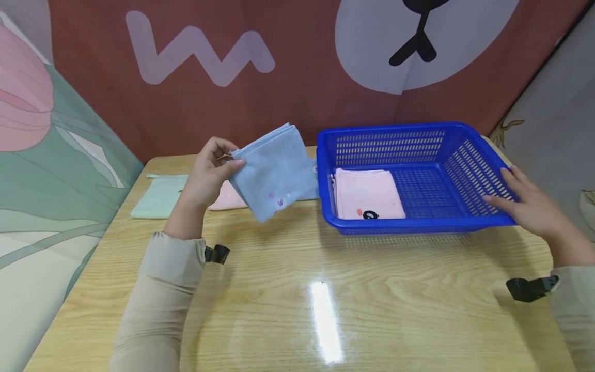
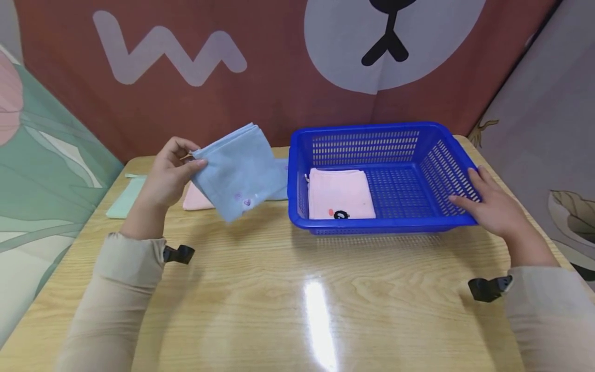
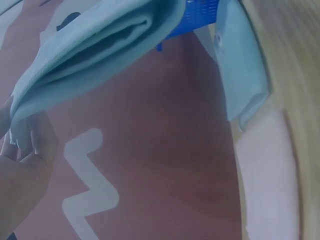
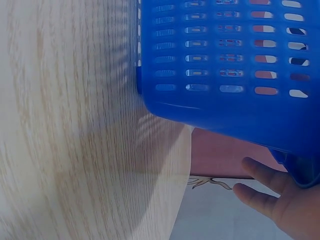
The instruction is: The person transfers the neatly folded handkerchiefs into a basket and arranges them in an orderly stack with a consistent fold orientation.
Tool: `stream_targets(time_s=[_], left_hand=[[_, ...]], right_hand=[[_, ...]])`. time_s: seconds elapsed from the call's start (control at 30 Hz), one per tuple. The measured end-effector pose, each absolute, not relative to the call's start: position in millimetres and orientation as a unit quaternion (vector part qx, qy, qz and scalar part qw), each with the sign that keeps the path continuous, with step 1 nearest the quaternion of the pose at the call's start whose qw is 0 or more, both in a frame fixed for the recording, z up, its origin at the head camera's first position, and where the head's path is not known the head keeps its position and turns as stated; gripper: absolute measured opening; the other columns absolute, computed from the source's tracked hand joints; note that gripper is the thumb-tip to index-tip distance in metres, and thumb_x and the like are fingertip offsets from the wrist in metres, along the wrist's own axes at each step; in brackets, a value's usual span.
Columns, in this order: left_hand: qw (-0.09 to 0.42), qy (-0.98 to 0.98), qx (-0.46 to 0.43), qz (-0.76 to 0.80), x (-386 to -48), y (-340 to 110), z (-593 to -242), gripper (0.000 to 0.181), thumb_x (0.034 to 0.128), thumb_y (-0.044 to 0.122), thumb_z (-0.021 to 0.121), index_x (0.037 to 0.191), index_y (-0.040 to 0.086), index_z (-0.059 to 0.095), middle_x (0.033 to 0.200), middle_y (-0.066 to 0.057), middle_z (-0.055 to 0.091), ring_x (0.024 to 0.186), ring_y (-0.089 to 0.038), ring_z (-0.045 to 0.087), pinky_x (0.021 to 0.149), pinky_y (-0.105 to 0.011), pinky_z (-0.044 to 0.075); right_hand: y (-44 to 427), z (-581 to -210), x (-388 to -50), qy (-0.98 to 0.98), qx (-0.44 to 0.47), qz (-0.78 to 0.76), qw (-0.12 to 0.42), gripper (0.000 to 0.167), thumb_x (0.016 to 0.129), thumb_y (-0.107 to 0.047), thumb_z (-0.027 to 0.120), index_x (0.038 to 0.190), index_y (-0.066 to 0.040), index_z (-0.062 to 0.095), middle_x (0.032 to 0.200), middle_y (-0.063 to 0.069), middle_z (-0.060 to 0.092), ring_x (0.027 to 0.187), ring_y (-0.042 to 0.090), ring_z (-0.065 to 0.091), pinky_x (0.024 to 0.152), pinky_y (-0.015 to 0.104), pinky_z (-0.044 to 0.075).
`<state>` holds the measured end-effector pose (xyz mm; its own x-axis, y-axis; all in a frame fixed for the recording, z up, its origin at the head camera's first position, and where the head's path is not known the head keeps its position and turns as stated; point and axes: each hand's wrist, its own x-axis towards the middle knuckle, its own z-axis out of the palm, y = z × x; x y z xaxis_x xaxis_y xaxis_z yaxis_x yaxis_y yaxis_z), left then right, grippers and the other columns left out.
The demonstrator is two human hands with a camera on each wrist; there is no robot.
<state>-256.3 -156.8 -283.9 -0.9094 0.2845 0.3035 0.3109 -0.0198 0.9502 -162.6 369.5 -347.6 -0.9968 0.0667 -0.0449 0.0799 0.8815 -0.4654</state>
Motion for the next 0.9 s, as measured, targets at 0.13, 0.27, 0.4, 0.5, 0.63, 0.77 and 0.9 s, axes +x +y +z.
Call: stream_targets(time_s=[0.13, 0.27, 0.4, 0.5, 0.63, 0.77, 0.9], left_hand=[[0.025, -0.695, -0.219, -0.684, -257, -153, -278, 0.020, 0.0818, -0.008, 0.051, 0.089, 0.010, 0.046, 0.084, -0.008, 0.042, 0.069, -0.014, 0.046, 0.058, -0.019, 0.043], [0.033, -0.702, -0.226, -0.674, -256, -150, -273, 0.019, 0.0825, -0.006, 0.051, 0.090, 0.011, 0.046, 0.084, -0.007, 0.043, 0.071, -0.015, 0.045, 0.059, -0.019, 0.043], [0.038, -0.696, -0.228, -0.680, -256, -147, -269, 0.018, 0.0824, -0.006, 0.051, 0.090, 0.010, 0.046, 0.084, -0.007, 0.043, 0.072, -0.016, 0.045, 0.060, -0.019, 0.043], [0.040, -0.691, -0.225, -0.686, -255, -144, -266, 0.018, 0.0821, -0.006, 0.052, 0.089, 0.010, 0.046, 0.084, -0.007, 0.043, 0.073, -0.016, 0.045, 0.061, -0.020, 0.043], [0.044, -0.686, -0.227, -0.689, -255, -138, -265, 0.020, 0.0814, -0.007, 0.052, 0.087, 0.011, 0.047, 0.083, -0.006, 0.044, 0.073, -0.016, 0.045, 0.060, -0.020, 0.042], [0.044, -0.678, -0.243, -0.692, -256, -133, -265, 0.025, 0.0802, -0.011, 0.052, 0.086, 0.013, 0.048, 0.081, -0.005, 0.046, 0.071, -0.016, 0.045, 0.059, -0.020, 0.041], [0.045, -0.680, -0.260, -0.684, -256, -130, -265, 0.025, 0.0800, -0.011, 0.051, 0.086, 0.013, 0.049, 0.081, -0.005, 0.047, 0.070, -0.016, 0.046, 0.058, -0.021, 0.042]], right_hand=[[371, -348, -162, 0.969, 0.037, -0.242, 0.012, 0.072, 0.090, -0.038, 0.037, 0.135, -0.007, -0.010, 0.137, 0.010, -0.024, 0.119, 0.042, -0.019, 0.083, 0.068, -0.002], [371, -349, -162, 0.969, 0.038, -0.244, 0.009, 0.072, 0.089, -0.039, 0.037, 0.136, -0.009, -0.009, 0.138, 0.008, -0.023, 0.120, 0.042, -0.017, 0.083, 0.068, -0.001], [371, -349, -162, 0.969, 0.040, -0.245, 0.007, 0.071, 0.090, -0.039, 0.037, 0.136, -0.009, -0.008, 0.138, 0.008, -0.022, 0.120, 0.041, -0.017, 0.083, 0.068, -0.002], [371, -348, -162, 0.969, 0.040, -0.245, 0.005, 0.071, 0.090, -0.037, 0.037, 0.135, -0.007, -0.008, 0.138, 0.010, -0.022, 0.120, 0.041, -0.018, 0.084, 0.067, -0.002], [369, -347, -161, 0.969, 0.043, -0.243, 0.004, 0.070, 0.091, -0.036, 0.037, 0.135, -0.006, -0.008, 0.138, 0.012, -0.022, 0.120, 0.042, -0.017, 0.084, 0.067, -0.002], [367, -347, -161, 0.969, 0.046, -0.242, 0.002, 0.070, 0.091, -0.036, 0.036, 0.135, -0.006, -0.009, 0.138, 0.012, -0.022, 0.120, 0.041, -0.017, 0.084, 0.067, -0.002], [368, -348, -161, 0.969, 0.046, -0.241, -0.001, 0.070, 0.091, -0.036, 0.036, 0.135, -0.006, -0.009, 0.138, 0.013, -0.021, 0.120, 0.042, -0.017, 0.084, 0.067, -0.001]])
